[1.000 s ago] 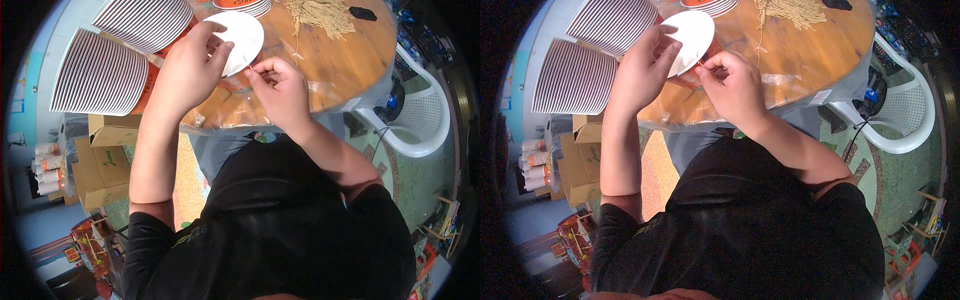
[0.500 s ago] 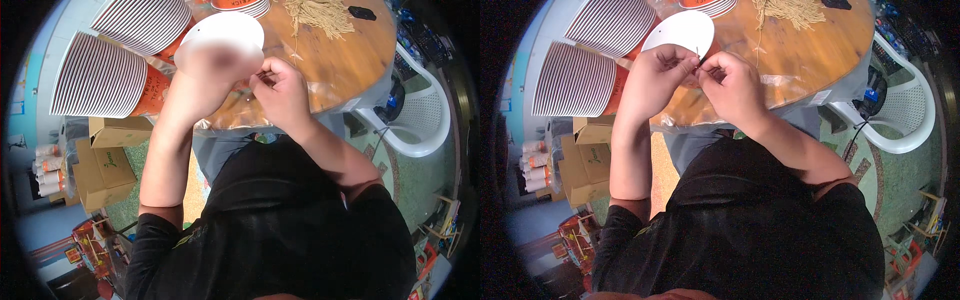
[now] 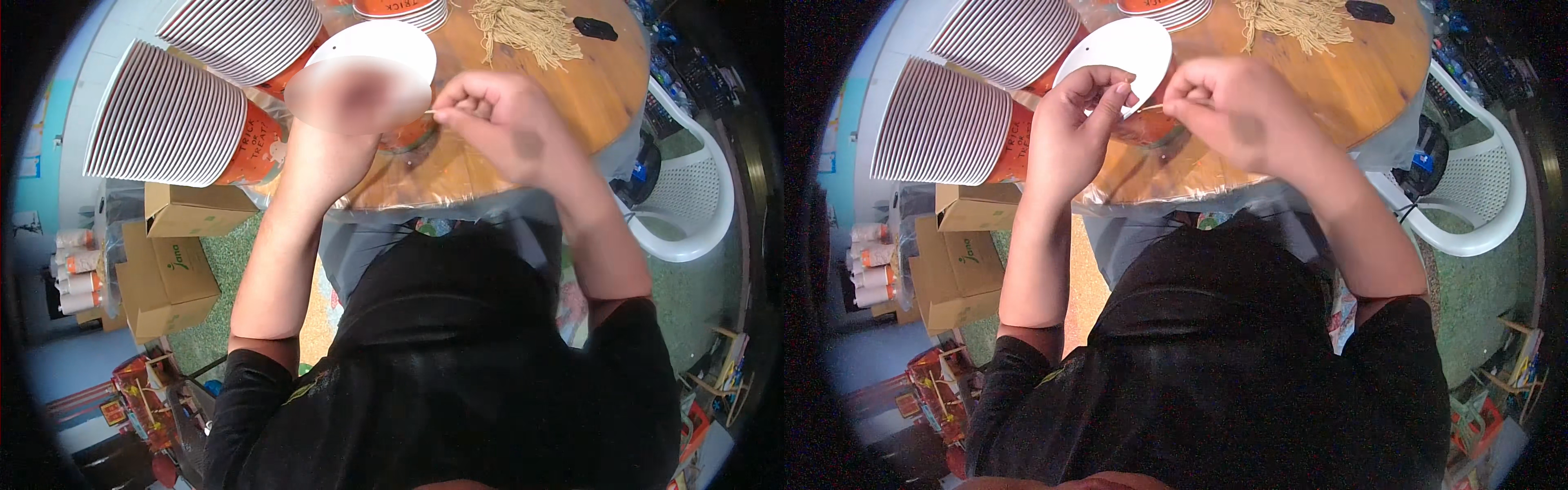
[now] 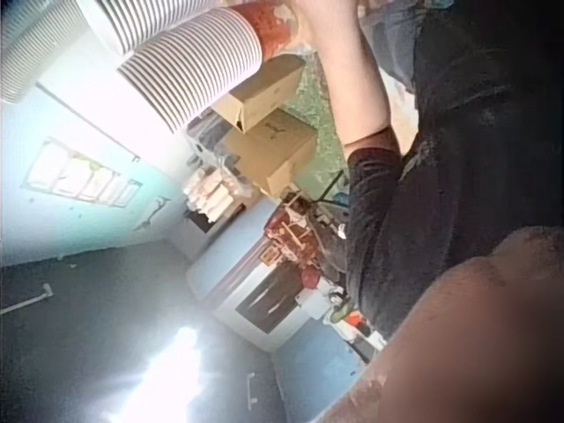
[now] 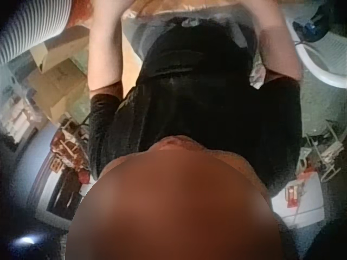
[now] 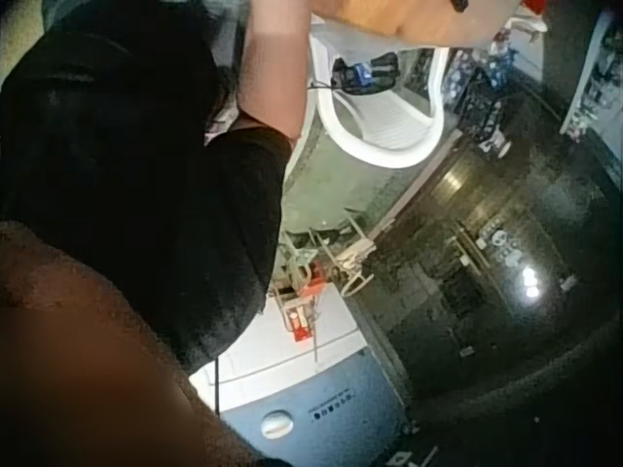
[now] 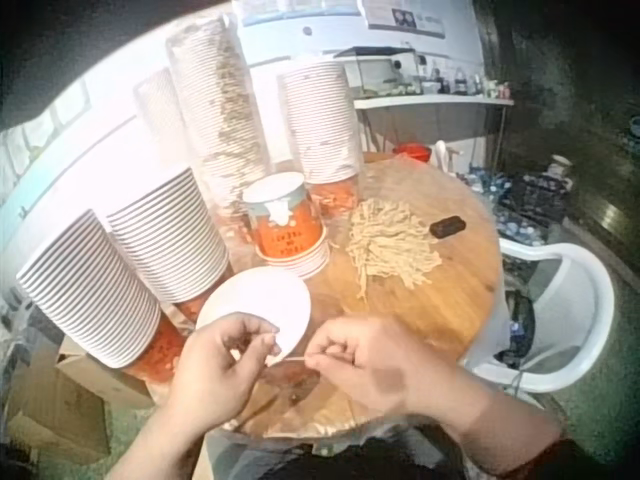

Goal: Attaching strings to paper bowls to create handles or hanging points.

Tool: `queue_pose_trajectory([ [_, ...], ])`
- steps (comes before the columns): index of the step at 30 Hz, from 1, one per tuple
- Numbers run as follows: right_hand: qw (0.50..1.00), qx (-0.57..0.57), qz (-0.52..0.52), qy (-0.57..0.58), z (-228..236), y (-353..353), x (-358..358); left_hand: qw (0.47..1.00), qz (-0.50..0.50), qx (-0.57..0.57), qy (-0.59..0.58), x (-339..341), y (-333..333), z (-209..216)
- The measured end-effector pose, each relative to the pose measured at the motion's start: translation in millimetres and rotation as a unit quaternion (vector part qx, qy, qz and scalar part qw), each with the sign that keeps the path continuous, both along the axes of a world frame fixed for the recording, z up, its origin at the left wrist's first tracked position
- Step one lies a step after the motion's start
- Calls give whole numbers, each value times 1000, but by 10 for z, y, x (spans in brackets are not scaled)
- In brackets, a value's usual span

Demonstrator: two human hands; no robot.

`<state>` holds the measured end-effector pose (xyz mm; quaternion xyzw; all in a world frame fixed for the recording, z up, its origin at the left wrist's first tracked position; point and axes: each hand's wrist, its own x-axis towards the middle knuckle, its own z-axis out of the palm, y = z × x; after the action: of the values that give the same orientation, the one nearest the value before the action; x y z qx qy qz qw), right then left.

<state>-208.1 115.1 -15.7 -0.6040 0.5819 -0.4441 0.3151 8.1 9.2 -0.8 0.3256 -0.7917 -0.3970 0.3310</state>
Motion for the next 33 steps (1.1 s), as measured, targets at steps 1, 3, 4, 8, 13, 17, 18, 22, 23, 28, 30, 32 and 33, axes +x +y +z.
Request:
queue_pose_trajectory([
  [1,998,-33,-6,45,87,-22,-45,1000,-9,-29,-3,9,-9,-14],
  [3,980,-145,-15,134,65,-136,-145,998,-21,-59,-5,16,-11,-10],
  [4,980,-146,-16,135,85,-201,-190,998,-33,-57,-17,27,-11,-2],
  [8,892,-269,-6,362,179,-358,-245,986,-73,-140,-42,30,-26,46],
  [13,873,-300,18,385,244,-446,-202,993,-62,-92,-35,59,-26,59],
  [17,903,-293,23,312,241,-461,-170,999,-44,-12,28,20,-37,34],
  [18,903,-298,23,308,223,-471,-181,999,-46,-11,28,11,-33,63],
  [22,906,-306,32,291,186,-511,-171,994,-65,-1,-84,7,-77,204],
  [23,908,-306,33,285,193,-502,-161,991,-69,35,-112,2,-103,211],
  [28,905,-336,56,255,93,-529,-141,986,-97,27,-131,-5,-122,230],
  [30,905,-369,-46,209,57,-468,-55,985,-99,26,-140,-14,-122,217],
  [32,877,-412,-126,214,-15,-426,24,986,-96,35,-135,-29,-129,198],
  [33,841,-453,-205,214,-88,-413,69,985,-95,36,-136,-32,-137,179],
])
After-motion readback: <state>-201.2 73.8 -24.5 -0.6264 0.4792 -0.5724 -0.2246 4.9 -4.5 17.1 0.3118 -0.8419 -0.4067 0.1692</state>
